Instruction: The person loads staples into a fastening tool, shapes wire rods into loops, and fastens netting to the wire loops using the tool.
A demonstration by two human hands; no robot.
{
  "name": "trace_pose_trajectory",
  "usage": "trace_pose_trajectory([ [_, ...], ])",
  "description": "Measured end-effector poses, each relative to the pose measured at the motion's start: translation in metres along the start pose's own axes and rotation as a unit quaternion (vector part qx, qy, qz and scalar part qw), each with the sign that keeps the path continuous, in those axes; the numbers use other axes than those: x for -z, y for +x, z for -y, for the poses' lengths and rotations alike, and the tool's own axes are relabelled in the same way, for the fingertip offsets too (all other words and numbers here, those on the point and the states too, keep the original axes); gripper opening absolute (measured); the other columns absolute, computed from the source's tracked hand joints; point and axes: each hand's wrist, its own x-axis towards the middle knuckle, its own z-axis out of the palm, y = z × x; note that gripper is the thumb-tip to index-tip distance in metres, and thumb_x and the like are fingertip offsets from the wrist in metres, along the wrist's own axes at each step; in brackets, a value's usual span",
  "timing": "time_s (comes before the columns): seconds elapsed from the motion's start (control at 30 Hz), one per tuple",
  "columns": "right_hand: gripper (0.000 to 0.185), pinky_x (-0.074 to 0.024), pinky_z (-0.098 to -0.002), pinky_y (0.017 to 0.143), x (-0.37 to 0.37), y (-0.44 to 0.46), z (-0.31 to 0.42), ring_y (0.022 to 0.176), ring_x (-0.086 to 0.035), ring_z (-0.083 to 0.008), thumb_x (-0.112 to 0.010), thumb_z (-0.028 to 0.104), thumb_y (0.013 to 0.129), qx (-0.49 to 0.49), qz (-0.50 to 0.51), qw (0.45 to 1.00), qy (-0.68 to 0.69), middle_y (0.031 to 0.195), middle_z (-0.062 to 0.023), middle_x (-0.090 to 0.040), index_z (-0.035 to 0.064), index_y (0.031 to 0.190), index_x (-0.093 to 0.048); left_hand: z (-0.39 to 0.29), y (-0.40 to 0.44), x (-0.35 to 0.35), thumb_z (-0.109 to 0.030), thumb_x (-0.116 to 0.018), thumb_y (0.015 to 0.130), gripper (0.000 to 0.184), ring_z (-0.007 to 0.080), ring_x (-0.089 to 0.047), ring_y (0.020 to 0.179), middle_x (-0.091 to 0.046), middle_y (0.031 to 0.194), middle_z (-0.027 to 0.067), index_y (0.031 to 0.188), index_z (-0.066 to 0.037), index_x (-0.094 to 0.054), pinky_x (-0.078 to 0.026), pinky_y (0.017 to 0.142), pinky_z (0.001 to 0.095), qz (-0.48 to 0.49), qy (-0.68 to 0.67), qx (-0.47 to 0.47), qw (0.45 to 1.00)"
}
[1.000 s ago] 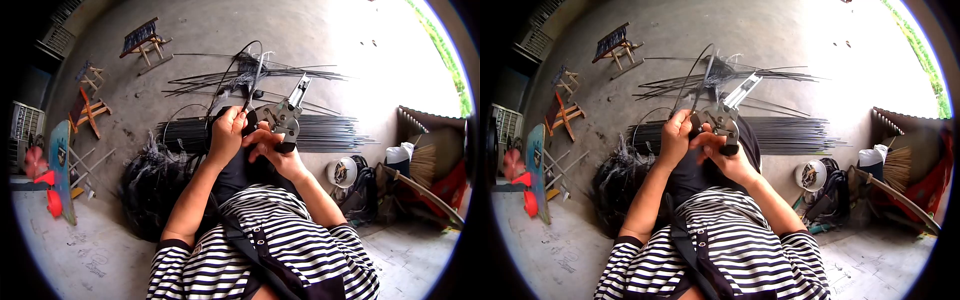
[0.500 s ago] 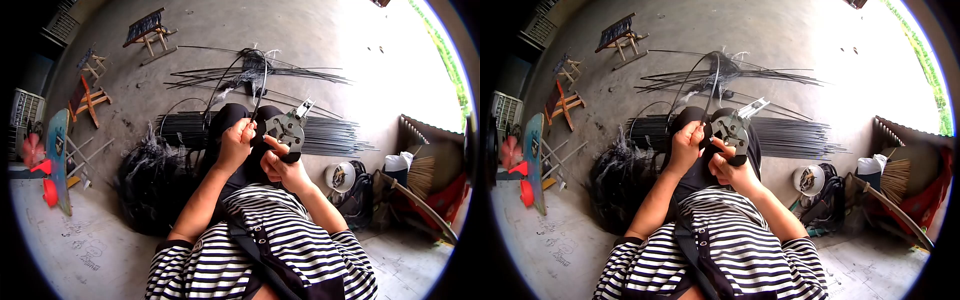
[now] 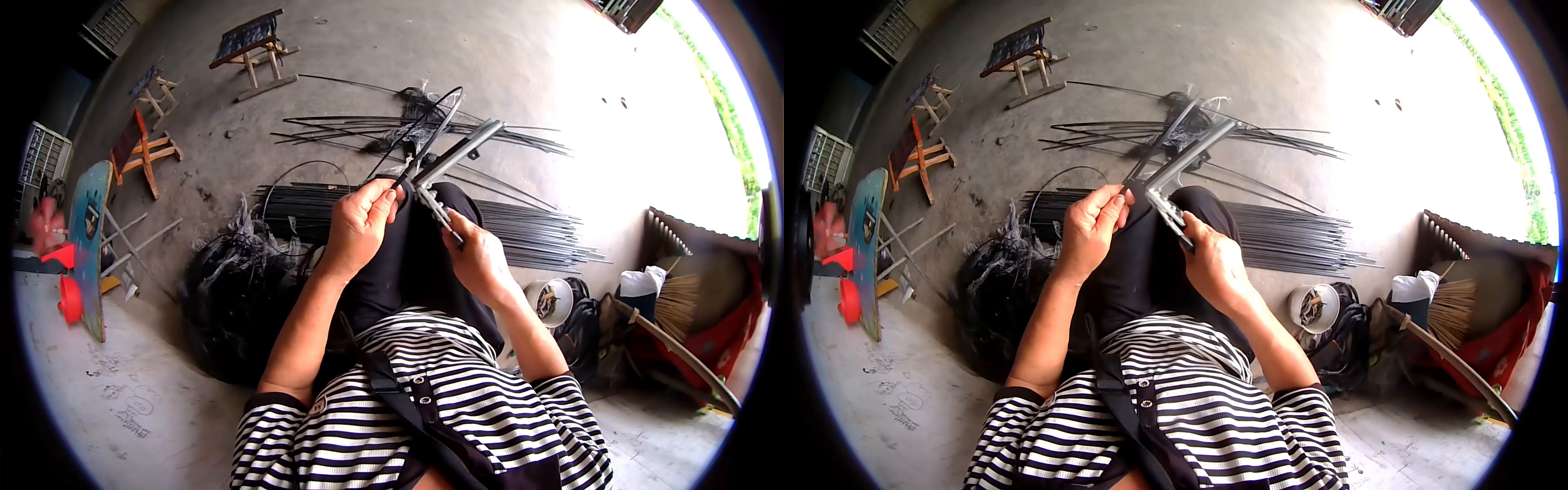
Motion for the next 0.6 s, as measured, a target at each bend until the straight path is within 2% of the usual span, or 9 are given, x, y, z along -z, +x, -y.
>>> trace_pose_trajectory([
  [0.13,0.045,-0.0515,-0.0417,0.080,-0.006,0.002,0.001,0.094,-0.065,-0.0350,-0.062,0.007,0.085,0.033,-0.007,0.999,0.018,0.102,-0.0161,-0.068,0.0045,0.129,-0.051,0.003,0.000,-0.004,-0.007,-0.054,0.096,0.013,0.0093,-0.050,0.056,-0.057,0.064,0.0038,0.098,0.002,-0.064,-0.041,0.053,0.0240,-0.032,0.054,-0.055,0.996],
  [0.23,0.044,-0.0516,-0.0421,0.079,-0.005,0.002,0.004,0.093,-0.065,-0.0358,-0.062,0.007,0.086,0.010,-0.009,0.999,0.029,0.101,-0.0163,-0.068,0.0054,0.129,-0.052,0.010,0.002,-0.005,-0.004,-0.056,0.093,0.011,0.0181,-0.059,0.058,-0.063,0.069,0.0095,0.100,0.002,-0.063,-0.046,0.055,0.0292,-0.051,0.113,-0.092,0.988],
  [0.33,0.043,-0.0516,-0.0428,0.079,-0.002,0.003,0.010,0.092,-0.064,-0.0369,-0.062,0.008,0.086,-0.012,-0.005,0.999,0.051,0.100,-0.0175,-0.068,0.0060,0.128,-0.054,0.011,0.005,-0.006,-0.001,-0.058,0.090,0.013,0.0283,-0.066,0.066,-0.067,0.076,0.0143,0.102,0.002,-0.062,-0.050,0.057,0.0349,-0.089,0.209,-0.183,0.957],
  [0.37,0.042,-0.0517,-0.0428,0.079,-0.001,0.003,0.011,0.092,-0.064,-0.0370,-0.062,0.008,0.086,-0.012,-0.002,0.999,0.050,0.100,-0.0179,-0.067,0.0058,0.128,-0.054,0.010,0.005,-0.006,0.000,-0.059,0.087,0.014,0.0355,-0.067,0.074,-0.067,0.082,0.0176,0.101,0.001,-0.062,-0.052,0.060,0.0391,-0.085,0.207,-0.177,0.958],
  [0.6,0.034,-0.0510,-0.0431,0.077,0.003,0.007,0.013,0.091,-0.064,-0.0373,-0.062,0.008,0.086,0.000,-0.004,0.999,0.033,0.097,-0.0184,-0.066,0.0041,0.120,-0.057,0.000,0.009,-0.004,-0.001,-0.059,0.087,0.012,0.0379,-0.064,0.071,-0.065,0.081,0.0186,0.099,-0.001,-0.060,-0.050,0.058,0.0401,-0.049,0.239,-0.198,0.949],
])
